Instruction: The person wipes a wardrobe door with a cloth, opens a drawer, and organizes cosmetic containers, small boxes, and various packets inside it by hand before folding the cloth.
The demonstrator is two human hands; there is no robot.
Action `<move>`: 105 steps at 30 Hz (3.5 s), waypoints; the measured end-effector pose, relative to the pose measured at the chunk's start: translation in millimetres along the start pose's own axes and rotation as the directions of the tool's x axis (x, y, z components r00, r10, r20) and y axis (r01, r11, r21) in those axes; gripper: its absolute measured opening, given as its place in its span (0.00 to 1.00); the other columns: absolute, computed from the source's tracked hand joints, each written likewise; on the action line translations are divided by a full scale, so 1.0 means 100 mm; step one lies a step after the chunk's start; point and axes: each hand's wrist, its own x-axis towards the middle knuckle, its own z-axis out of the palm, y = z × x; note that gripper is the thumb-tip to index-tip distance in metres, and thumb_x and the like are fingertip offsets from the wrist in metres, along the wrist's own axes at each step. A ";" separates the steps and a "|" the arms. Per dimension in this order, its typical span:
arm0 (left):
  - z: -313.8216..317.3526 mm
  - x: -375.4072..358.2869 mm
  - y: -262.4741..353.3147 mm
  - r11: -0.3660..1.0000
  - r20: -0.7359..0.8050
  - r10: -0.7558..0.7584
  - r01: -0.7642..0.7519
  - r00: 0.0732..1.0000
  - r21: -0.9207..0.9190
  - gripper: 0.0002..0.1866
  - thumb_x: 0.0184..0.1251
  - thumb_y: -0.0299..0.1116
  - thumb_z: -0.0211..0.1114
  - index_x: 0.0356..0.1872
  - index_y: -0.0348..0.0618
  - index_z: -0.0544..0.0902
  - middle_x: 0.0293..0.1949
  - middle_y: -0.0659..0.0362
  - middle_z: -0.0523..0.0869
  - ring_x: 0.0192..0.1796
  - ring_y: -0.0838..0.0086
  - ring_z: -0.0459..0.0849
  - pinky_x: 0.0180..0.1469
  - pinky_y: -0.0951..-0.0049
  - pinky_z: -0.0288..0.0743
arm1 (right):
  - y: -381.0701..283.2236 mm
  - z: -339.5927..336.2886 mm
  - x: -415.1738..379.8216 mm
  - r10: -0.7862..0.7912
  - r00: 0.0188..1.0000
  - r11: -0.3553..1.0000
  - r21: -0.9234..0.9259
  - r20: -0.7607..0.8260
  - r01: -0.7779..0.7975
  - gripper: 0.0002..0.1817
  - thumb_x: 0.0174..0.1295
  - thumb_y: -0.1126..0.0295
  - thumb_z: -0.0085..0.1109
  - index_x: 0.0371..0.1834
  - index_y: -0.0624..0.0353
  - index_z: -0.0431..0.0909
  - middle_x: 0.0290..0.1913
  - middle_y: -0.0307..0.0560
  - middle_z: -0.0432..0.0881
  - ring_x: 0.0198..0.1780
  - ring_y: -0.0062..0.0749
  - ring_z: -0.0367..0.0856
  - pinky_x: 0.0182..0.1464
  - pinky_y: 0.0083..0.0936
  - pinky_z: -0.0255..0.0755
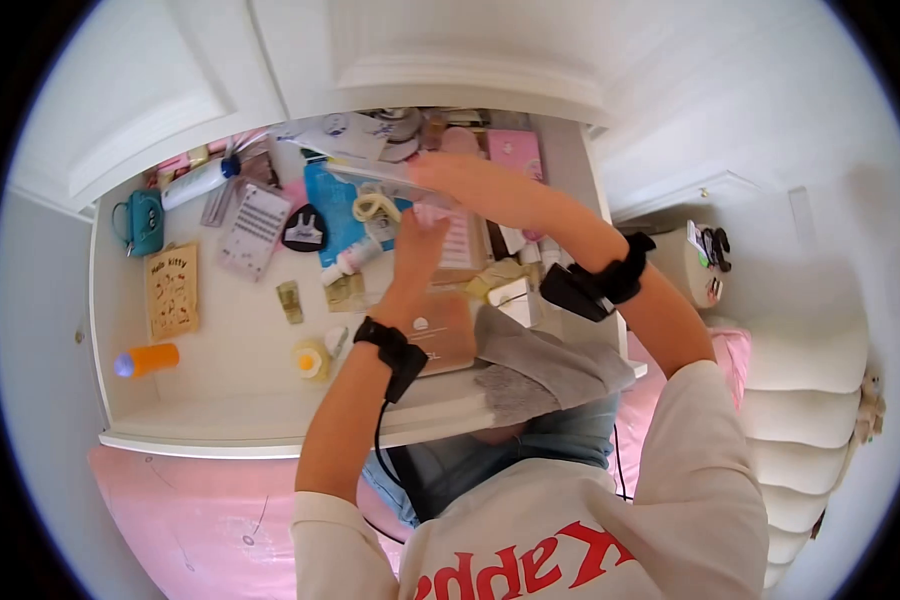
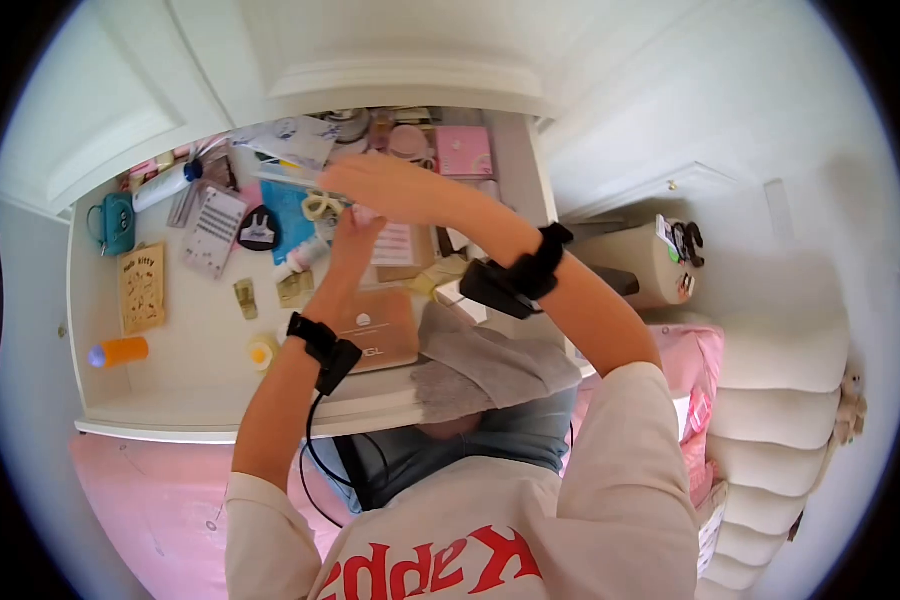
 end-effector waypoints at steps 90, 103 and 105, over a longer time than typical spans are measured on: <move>-0.28 -0.12 0.30 0.880 -0.219 -0.308 0.189 0.926 -0.436 0.22 0.58 0.33 0.60 0.51 0.34 0.67 0.46 0.54 0.76 0.45 0.74 0.75 0.48 0.75 0.68 | 1.55 -0.70 -0.69 0.709 0.705 0.593 -0.548 0.008 -0.590 0.31 0.33 0.67 0.69 0.46 0.61 0.72 0.44 0.55 0.77 0.47 0.48 0.75 0.49 0.34 0.69; -0.32 -0.05 0.43 0.867 -0.189 -0.211 0.094 0.959 -0.489 0.20 0.57 0.31 0.60 0.49 0.33 0.68 0.44 0.54 0.77 0.44 0.73 0.77 0.45 0.75 0.71 | -0.08 -0.79 -1.35 0.623 0.529 0.706 0.124 -0.576 -0.697 0.20 0.46 0.73 0.65 0.44 0.60 0.72 0.35 0.45 0.78 0.37 0.34 0.77 0.41 0.25 0.71; -0.32 -0.06 0.46 0.845 -0.131 -0.204 0.107 0.970 -0.524 0.19 0.57 0.31 0.60 0.48 0.34 0.70 0.43 0.55 0.78 0.43 0.73 0.78 0.44 0.76 0.72 | -0.17 -0.84 -1.46 0.637 0.455 0.755 0.382 -0.622 -0.533 0.19 0.49 0.70 0.66 0.44 0.63 0.73 0.35 0.42 0.79 0.36 0.27 0.77 0.39 0.21 0.71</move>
